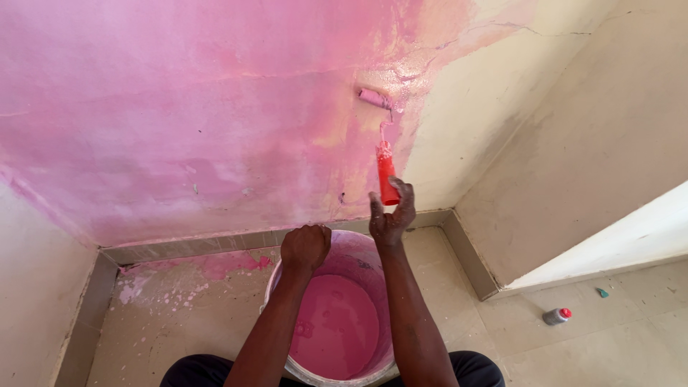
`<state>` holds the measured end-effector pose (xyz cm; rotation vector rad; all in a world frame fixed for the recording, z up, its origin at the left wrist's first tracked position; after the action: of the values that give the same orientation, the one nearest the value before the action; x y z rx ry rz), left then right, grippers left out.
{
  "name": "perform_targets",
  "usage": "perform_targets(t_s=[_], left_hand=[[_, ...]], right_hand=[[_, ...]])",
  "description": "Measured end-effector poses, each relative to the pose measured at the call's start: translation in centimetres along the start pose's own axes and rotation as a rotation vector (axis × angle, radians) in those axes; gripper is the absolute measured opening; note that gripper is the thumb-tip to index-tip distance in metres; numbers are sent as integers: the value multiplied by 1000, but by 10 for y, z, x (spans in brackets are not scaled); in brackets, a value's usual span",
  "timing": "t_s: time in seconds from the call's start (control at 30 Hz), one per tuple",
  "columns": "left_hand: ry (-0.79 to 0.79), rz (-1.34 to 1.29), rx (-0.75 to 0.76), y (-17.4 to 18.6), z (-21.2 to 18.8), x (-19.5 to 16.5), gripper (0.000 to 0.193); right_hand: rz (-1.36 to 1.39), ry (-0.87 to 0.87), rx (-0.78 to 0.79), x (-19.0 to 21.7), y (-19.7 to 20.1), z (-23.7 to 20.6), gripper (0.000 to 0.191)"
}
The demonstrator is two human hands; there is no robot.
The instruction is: The person sits on the floor of a small room and paints the lower section of a wall pink using a paint roller. They repeatedly dip the roller into a bucket of pink paint on the floor and roll the paint onto the wall, covering unpainted patches.
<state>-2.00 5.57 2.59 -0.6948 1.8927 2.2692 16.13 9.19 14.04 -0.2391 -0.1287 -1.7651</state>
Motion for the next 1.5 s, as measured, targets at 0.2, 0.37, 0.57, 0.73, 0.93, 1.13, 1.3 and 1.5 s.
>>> perform_targets(t_s=[0.2,0.37,0.57,0.73,0.93,1.13,1.3,1.5], left_hand=[[-11,10,-48,1,1,-1,56],[15,-10,-27,-2,1,1,56],[8,3,-63,-1,2,0,55],[-7,-1,-85,0,1,-1,54],[-10,28,-49,-5,3,-1,55],[-7,9,-77,-7,3,-1,55],[-62,92,-52,-13,8,-2,44],[-99,165,-10,-24,10,-1,23]], right_hand=[[11,-81,-91,-7,11,2,29],[-230,-303,80,-23,-7,0,31],[-281,-150,-73,-4,6,16,35],[-260,-30,-104,20,13,27,36],[-262,26,-20,28,1,27,35],[-403,-170,312,18,-26,20,51],[-585,-319,711,25,-55,-9,68],[-495,-407,899,38,-53,-47,60]])
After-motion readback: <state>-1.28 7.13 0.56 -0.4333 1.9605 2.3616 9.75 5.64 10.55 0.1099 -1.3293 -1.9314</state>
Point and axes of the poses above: each hand's wrist, its own z-axis towards the middle knuckle, its own y-axis out of the back of the hand, x = y × z, the point moved 7 cm from there along z, towards the middle knuckle, and after that the axes turned 2 degrees about z, right-handed, at the moved point
